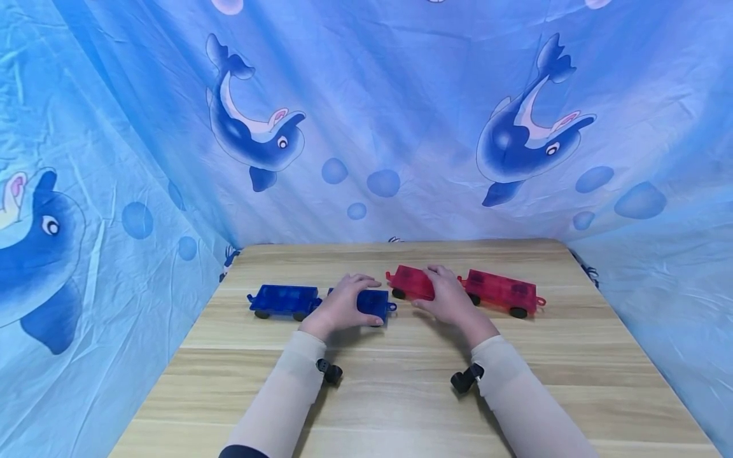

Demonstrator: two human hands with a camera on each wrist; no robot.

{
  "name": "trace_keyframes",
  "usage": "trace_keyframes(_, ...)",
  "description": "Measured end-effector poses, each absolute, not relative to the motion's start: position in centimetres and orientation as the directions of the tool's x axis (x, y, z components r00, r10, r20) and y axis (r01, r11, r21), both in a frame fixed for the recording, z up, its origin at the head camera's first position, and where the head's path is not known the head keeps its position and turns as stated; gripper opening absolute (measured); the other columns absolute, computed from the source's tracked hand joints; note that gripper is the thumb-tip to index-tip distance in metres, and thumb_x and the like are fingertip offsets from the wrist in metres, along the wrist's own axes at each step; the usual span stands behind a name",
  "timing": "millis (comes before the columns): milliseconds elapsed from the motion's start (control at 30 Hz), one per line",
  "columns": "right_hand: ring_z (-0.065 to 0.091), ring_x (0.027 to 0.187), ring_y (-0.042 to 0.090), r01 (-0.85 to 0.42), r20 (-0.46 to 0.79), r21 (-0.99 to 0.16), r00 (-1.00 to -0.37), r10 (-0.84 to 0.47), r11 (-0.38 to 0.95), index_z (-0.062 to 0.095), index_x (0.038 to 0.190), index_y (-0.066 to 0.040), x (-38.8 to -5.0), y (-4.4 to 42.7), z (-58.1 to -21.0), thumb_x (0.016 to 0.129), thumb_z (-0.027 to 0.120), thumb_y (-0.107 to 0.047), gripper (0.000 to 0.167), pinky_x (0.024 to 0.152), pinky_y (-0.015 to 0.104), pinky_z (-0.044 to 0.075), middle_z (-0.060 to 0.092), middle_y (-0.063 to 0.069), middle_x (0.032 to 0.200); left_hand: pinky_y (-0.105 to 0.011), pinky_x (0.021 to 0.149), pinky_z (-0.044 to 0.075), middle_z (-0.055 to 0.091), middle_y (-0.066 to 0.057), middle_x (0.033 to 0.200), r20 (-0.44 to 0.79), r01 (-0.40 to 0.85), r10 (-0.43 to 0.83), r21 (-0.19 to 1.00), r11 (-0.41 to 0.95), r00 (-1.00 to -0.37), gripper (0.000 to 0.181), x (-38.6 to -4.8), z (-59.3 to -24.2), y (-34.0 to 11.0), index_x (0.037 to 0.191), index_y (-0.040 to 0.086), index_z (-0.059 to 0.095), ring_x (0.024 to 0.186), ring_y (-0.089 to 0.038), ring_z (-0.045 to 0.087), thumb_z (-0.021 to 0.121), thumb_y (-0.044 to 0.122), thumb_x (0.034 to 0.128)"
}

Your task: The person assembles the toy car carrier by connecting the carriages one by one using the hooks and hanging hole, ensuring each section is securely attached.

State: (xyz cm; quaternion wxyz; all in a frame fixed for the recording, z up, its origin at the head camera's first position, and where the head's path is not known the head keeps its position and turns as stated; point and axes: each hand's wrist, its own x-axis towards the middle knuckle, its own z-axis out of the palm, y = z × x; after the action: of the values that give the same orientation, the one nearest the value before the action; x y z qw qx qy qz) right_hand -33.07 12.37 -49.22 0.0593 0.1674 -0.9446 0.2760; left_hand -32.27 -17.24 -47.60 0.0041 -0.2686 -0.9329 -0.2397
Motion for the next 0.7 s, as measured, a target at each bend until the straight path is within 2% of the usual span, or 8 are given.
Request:
trace_keyframes(67, 0.036, 0.149, 0.042, -0.35, 0.203, -0.488, -0.936, -0.287, 0.799, 0.044, 0.158, -0.002, -33.17, 12.46, -49.42, 0.088, 0.085, -0.045, 0.092, 0.119, 0.06, 0.033, 0.041, 0.019, 0.161, -0.067, 0.117, 0.032, 0.049, 0.002, 0.156, 0.126, 0.5, 0.5, 0.443, 0.744, -0.857, 0.088, -32.23, -47.73, -17.07, 0.151, 0.026, 0.057, 0.153, -0.041, 0.03, 0.091, 0.057, 0.076)
trace_keyframes(267, 0.032, 0.151, 0.042, -0.349, 0.185, -0.449, -0.937, -0.297, 0.822, 0.044, 0.158, 0.0, -33.22, 12.57, -49.58, 0.09, 0.083, -0.045, 0.09, 0.122, 0.061, 0.026, 0.04, 0.019, 0.163, -0.052, 0.114, 0.043, 0.054, 0.0, 0.152, 0.11, 0.513, 0.52, 0.424, 0.746, -0.847, 0.086, -32.05, -48.01, -16.79, 0.151, 0.022, 0.058, 0.141, -0.029, 0.049, 0.092, 0.05, 0.078)
trace_keyframes(500, 0.04, 0.145, 0.043, -0.333, 0.188, -0.433, -0.942, -0.277, 0.838, 0.05, 0.155, -0.003, -33.35, 12.76, -49.71, 0.091, 0.083, -0.041, 0.081, 0.12, 0.063, 0.029, 0.049, 0.018, 0.156, -0.051, 0.113, 0.045, 0.058, 0.002, 0.148, 0.089, 0.48, 0.491, 0.416, 0.772, -0.867, 0.083, -31.98, -48.11, -16.76, 0.151, 0.026, 0.058, 0.138, -0.027, 0.052, 0.092, 0.05, 0.0787)
trace_keyframes(700, 0.045, 0.14, 0.043, -0.329, 0.186, -0.418, -0.943, -0.274, 0.847, 0.05, 0.155, -0.005, -33.35, 12.89, -49.71, 0.09, 0.084, -0.038, 0.081, 0.116, 0.064, 0.034, 0.052, 0.019, 0.152, -0.053, 0.113, 0.045, 0.057, 0.0, 0.149, 0.08, 0.462, 0.477, 0.428, 0.776, -0.875, 0.082, -31.98, -48.21, -16.93, 0.15, 0.027, 0.059, 0.139, -0.029, 0.051, 0.091, 0.051, 0.0788)
